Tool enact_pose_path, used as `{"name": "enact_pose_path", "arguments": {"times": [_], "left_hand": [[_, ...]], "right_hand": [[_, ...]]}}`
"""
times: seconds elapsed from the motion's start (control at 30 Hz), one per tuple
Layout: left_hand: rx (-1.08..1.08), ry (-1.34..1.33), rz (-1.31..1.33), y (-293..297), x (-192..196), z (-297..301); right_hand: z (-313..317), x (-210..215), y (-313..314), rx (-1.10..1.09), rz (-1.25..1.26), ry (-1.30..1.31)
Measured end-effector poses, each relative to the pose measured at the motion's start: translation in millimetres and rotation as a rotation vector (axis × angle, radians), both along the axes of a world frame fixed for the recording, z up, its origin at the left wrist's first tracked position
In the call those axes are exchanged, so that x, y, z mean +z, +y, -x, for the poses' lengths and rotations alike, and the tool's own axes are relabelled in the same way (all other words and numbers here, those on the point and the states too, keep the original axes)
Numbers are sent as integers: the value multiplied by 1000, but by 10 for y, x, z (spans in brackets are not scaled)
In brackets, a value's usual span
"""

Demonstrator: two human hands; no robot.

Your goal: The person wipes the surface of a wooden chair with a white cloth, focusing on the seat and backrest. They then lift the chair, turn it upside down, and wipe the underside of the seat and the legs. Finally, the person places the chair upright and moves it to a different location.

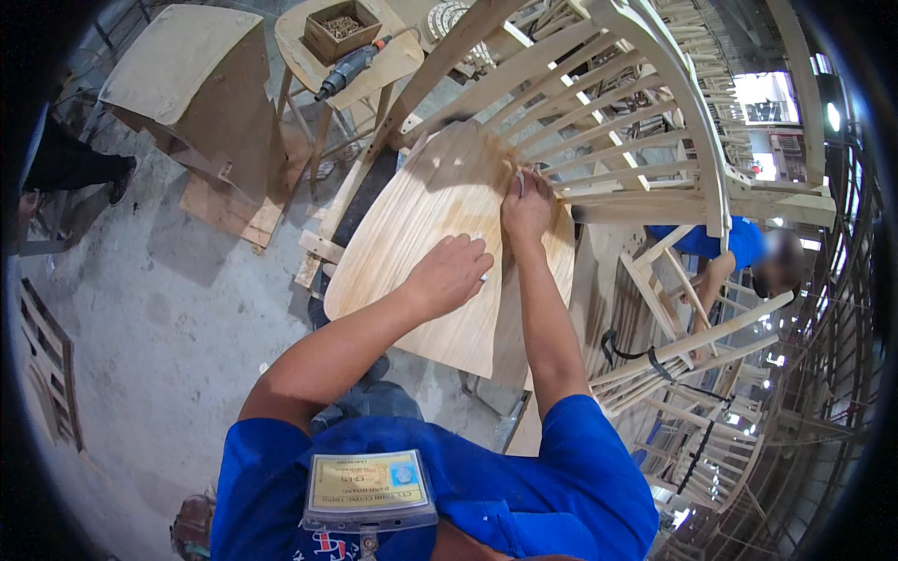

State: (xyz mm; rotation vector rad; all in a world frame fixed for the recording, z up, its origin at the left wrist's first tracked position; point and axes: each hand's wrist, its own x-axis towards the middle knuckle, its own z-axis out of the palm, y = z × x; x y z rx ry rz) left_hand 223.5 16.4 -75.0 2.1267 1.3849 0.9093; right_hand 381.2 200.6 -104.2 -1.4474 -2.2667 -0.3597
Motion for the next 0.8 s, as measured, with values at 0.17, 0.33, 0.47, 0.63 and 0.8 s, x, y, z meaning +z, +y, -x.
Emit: {"name": "enact_pose_path", "arguments": {"times": [0.17,0.33,0.47,0.63,0.8], "left_hand": [[48,15,17,45,-68,83],[18,5,-15,-13,-28,-3],[16,6,-20,2,-12,31],[31,-83,-36,21,-21,44],[77,-65,-60,7,-89,46]], "right_hand": [[95,159,-112,70,346,120],[199,174,174,54,143,170],[232,244,283,-26,276,28],[224,248,175,66,158,111],[415,349,130,10,574,268]]}}
